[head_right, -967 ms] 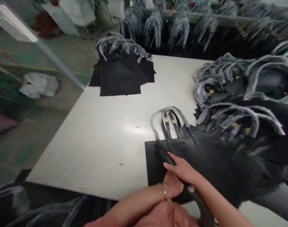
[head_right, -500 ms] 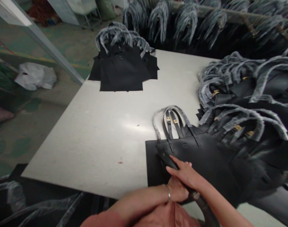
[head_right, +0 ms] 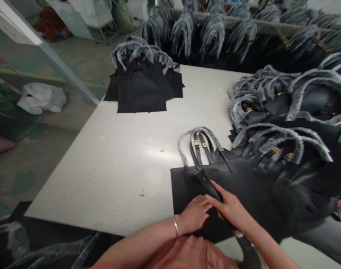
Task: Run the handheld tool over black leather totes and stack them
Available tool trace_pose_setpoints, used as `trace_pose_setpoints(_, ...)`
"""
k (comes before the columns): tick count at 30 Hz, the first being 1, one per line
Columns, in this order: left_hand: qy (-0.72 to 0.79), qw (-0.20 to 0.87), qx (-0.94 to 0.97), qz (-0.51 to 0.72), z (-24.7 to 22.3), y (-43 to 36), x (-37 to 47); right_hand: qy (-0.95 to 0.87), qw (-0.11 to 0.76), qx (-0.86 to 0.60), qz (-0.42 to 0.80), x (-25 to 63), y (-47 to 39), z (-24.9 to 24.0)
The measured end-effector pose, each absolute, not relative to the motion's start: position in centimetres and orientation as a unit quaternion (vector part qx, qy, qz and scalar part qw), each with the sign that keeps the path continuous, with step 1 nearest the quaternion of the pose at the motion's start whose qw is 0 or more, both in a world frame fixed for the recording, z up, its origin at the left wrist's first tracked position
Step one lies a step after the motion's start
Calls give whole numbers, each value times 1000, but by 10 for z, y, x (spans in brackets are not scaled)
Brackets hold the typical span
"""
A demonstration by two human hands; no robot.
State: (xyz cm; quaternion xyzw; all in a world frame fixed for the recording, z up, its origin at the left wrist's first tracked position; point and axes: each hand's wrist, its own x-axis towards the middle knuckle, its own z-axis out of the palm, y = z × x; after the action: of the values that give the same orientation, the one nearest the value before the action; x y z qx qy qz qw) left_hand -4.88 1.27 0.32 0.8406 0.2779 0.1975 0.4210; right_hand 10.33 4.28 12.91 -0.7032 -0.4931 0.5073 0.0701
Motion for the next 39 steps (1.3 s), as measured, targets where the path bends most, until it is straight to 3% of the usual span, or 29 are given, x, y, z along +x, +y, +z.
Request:
trace_pose_setpoints(5, 447, 328, 782, 286, 9, 71, -127, -467, 59, -688, 553, 98, 30, 126)
trace_pose_setpoints(14, 264, 280, 916, 113, 8, 175, -134, -479, 36, -666, 571, 79, 38, 117)
trace_pose_setpoints(24, 178, 264, 946, 62, 6, 186, -128, -468, 29, -666, 580, 83, 42, 118)
trace_pose_setpoints(32, 259, 241, 931, 89, 1, 185, -133, -458, 25, -665, 589, 84, 42, 121)
trace_pose_setpoints(39, 113, 188, 974, 63, 10, 171, -131, -461, 27, -661, 592, 86, 42, 121)
